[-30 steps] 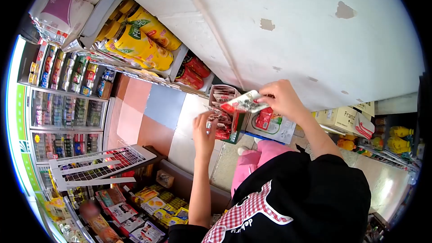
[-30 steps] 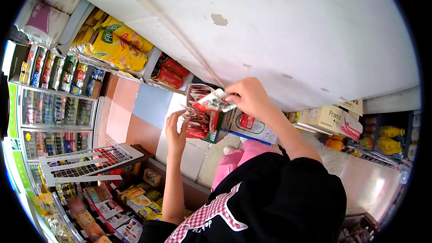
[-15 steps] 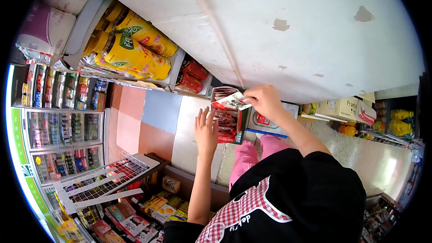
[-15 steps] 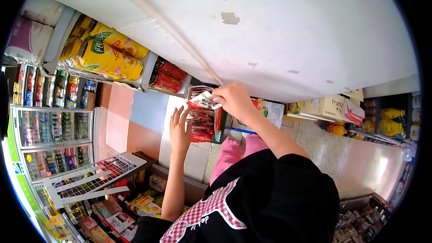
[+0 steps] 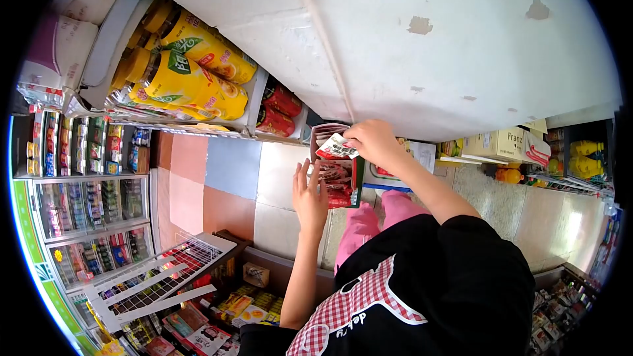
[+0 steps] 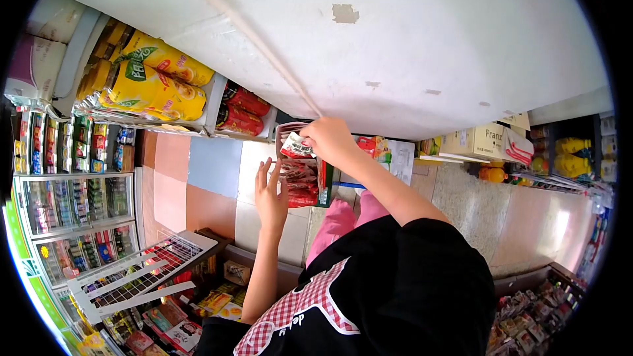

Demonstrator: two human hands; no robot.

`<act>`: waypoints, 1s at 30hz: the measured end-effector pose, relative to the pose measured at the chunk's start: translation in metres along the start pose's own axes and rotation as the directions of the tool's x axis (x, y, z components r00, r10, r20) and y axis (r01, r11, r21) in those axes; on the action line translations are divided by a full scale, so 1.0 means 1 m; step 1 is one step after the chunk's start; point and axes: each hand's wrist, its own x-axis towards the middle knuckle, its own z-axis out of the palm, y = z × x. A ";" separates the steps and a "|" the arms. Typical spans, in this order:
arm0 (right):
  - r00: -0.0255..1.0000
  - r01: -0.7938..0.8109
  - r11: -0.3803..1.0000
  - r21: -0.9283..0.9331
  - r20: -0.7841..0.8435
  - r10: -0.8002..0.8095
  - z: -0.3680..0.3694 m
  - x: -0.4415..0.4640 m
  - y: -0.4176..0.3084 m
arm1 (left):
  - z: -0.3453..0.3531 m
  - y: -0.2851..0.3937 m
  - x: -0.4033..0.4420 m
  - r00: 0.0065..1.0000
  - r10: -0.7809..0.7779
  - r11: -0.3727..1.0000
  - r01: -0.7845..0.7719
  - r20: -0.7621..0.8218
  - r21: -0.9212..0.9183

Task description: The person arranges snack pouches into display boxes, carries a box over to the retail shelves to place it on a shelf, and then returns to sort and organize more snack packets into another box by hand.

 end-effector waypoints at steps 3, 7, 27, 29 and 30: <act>0.999 0.012 0.997 -0.071 0.046 -0.009 0.009 0.014 -0.012 | 0.002 0.001 -0.002 1.000 0.000 1.000 -0.001 0.003 0.020; 0.989 0.067 0.979 -0.192 0.142 -0.040 0.038 0.035 -0.020 | 0.005 0.004 -0.004 1.000 -0.006 1.000 0.006 0.003 0.025; 0.986 0.110 0.965 -0.237 0.152 -0.075 0.057 0.037 -0.031 | 0.013 0.010 -0.007 0.999 0.030 0.999 -0.030 0.019 0.040; 0.987 0.119 0.968 -0.222 0.131 -0.092 0.061 0.034 -0.025 | 0.015 0.012 -0.009 0.999 0.044 0.997 -0.045 0.018 0.059; 0.988 0.124 0.969 -0.216 0.120 -0.100 0.060 0.033 -0.024 | 0.017 0.013 -0.010 0.998 0.053 0.996 -0.054 0.016 0.069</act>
